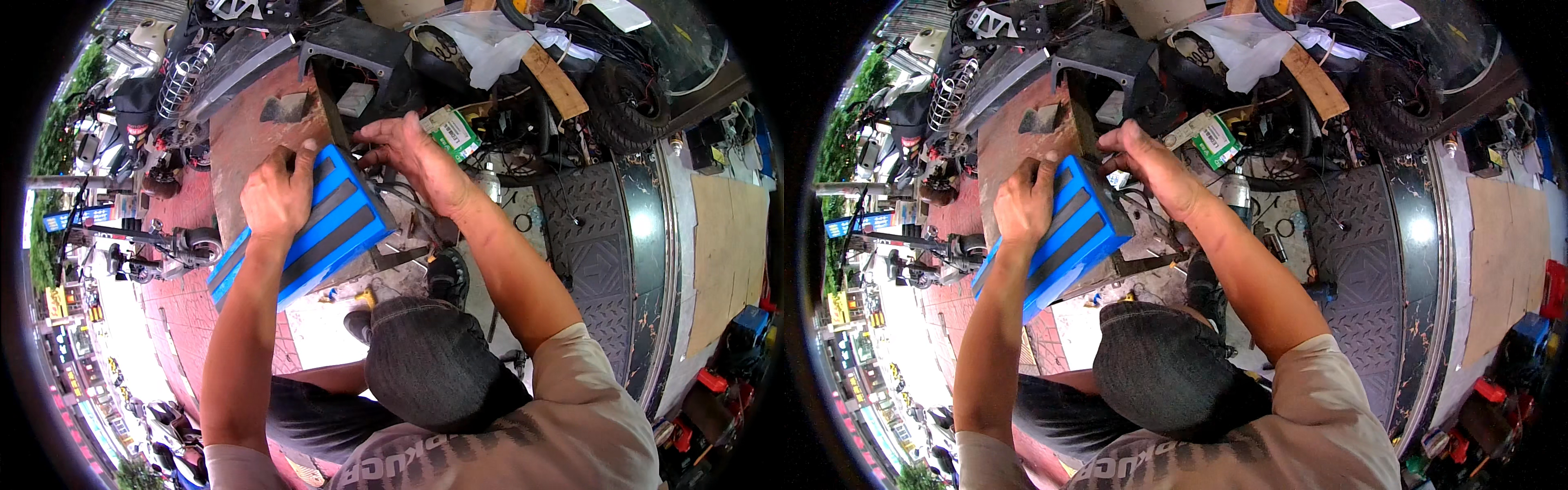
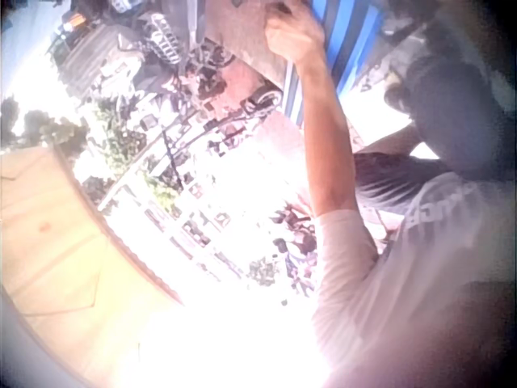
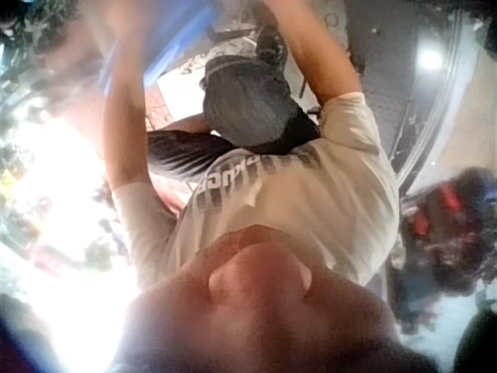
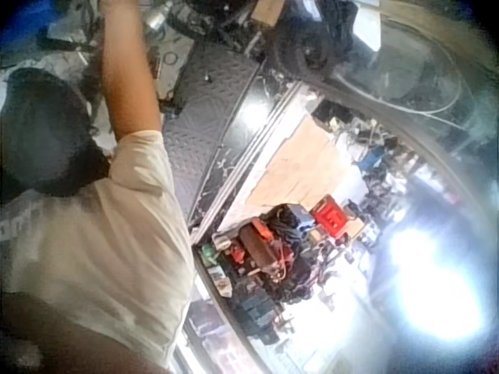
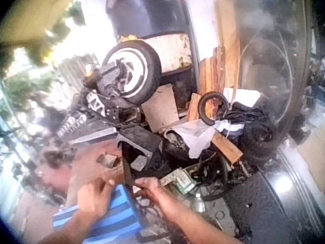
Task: The person applies adhesive strips to a blue battery pack and presses them down by hand.
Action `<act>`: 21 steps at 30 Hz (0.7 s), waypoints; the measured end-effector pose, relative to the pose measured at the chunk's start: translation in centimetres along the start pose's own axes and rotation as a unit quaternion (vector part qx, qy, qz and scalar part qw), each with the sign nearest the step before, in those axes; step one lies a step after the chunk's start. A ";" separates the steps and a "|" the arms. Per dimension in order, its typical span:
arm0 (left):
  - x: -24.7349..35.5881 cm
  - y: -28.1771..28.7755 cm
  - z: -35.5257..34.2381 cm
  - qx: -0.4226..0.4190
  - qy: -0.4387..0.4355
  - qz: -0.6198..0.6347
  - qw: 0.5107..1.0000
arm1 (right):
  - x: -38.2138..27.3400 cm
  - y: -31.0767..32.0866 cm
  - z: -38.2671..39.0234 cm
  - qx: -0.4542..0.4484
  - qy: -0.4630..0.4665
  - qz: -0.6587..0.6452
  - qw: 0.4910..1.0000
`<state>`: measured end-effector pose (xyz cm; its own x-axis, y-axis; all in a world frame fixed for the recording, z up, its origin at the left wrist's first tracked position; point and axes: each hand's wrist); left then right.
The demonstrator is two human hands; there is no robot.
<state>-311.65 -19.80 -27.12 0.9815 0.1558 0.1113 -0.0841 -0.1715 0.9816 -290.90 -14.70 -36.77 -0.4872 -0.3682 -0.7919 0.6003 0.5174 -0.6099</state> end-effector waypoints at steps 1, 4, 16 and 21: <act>0.1 0.0 -0.1 -0.005 0.000 0.002 1.000 | 0.1 0.1 0.2 0.006 0.014 0.023 1.000; 0.0 0.0 -0.1 -0.002 0.009 -0.016 1.000 | -0.6 -0.4 0.8 0.005 0.031 0.086 0.996; 0.7 0.6 0.1 -0.004 0.035 -0.008 0.999 | -2.1 3.8 2.0 0.193 0.027 0.032 0.980; 0.2 0.3 0.4 -0.001 0.025 -0.003 1.000 | -5.9 6.3 11.0 0.112 0.058 -0.250 0.960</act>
<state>-311.44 -20.16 -26.88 0.9722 0.2052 0.1128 -0.0784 -0.1687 0.9826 -277.24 -17.80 -36.27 -0.8096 -0.4311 -0.3985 0.3890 0.1144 -0.9141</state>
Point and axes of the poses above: each hand's wrist, its own z-axis away from the middle knuckle, its own y-axis out of the back of the hand, x = y × z, and after that the axes turned 6 degrees about -y, right-handed
